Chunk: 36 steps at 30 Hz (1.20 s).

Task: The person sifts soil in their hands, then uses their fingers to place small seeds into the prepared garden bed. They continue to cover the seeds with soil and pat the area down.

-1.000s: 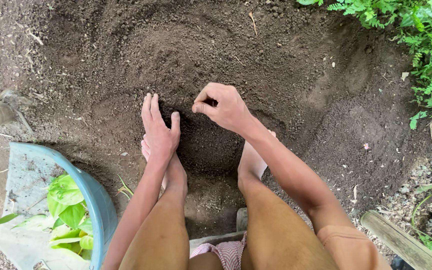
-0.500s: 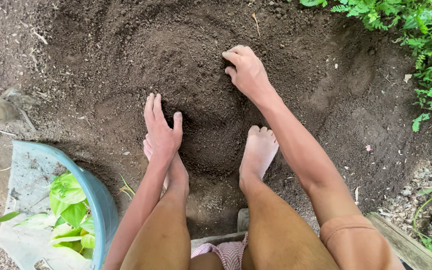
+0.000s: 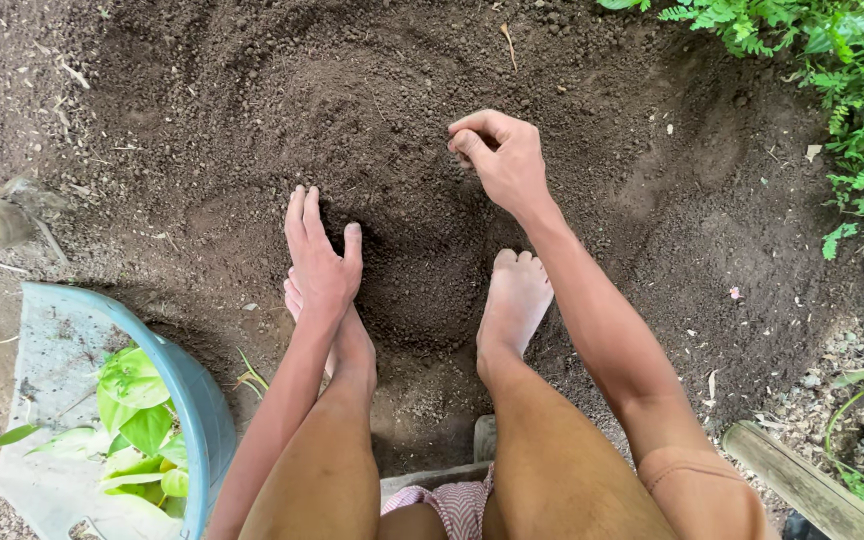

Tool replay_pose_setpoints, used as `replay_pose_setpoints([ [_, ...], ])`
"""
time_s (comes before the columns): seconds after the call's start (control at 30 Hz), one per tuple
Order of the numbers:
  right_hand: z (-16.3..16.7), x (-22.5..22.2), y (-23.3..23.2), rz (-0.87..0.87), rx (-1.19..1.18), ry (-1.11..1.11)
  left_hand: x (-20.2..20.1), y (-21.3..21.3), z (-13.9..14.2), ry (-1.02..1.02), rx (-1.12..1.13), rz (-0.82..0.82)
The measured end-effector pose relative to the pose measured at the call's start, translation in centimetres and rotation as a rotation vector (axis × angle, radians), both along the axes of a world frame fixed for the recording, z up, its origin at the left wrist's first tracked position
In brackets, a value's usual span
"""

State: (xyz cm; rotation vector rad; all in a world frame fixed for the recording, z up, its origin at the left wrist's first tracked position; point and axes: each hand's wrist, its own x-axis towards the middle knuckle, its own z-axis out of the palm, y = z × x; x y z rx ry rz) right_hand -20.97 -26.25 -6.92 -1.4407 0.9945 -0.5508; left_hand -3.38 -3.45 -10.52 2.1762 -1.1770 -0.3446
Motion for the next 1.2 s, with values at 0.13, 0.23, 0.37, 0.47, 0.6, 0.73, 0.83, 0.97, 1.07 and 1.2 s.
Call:
replay_pose_setpoints([
  [0.13, 0.2, -0.1, 1.1, 0.030, -0.062, -0.035, 0.0, -0.1, 0.1, -0.005, 0.010, 0.004],
  [0.23, 0.8, 0.0, 2.4, 0.061, -0.080, -0.024, 0.1, -0.2, 0.3, -0.005, 0.023, 0.002],
  [0.37, 1.9, 0.8, 4.1, 0.114, -0.093, -0.056, 0.1, -0.4, 0.6, -0.013, 0.028, 0.000],
  [0.47, 2.4, 1.3, 4.8, 0.155, -0.109, 0.002, 0.1, -0.3, 0.6, -0.011, 0.028, 0.003],
  [0.6, 2.5, 1.6, 5.1, 0.172, -0.035, -0.088, -0.1, -0.1, 0.4, -0.009, 0.019, 0.004],
  [0.73, 2.4, 1.9, 4.2, 0.199, -0.156, -0.008, 0.0, 0.0, 0.1, -0.007, 0.021, -0.002],
  [0.83, 2.1, 2.6, 2.6, 0.197, -0.527, 0.003, 0.0, 0.1, 0.0, -0.006, 0.018, -0.002],
  [0.97, 1.6, 4.2, 0.3, 0.268, -0.720, 0.017, 0.0, 0.1, 0.1, -0.016, 0.012, -0.002],
  [1.07, 1.4, 5.5, -0.8, 0.365, -0.826, 0.087, 0.0, 0.0, 0.2, -0.007, 0.008, 0.002],
  [1.2, 1.2, 6.6, -1.5, 0.412, -0.881, 0.124, 0.0, -0.1, 0.6, 0.009, 0.021, 0.012],
])
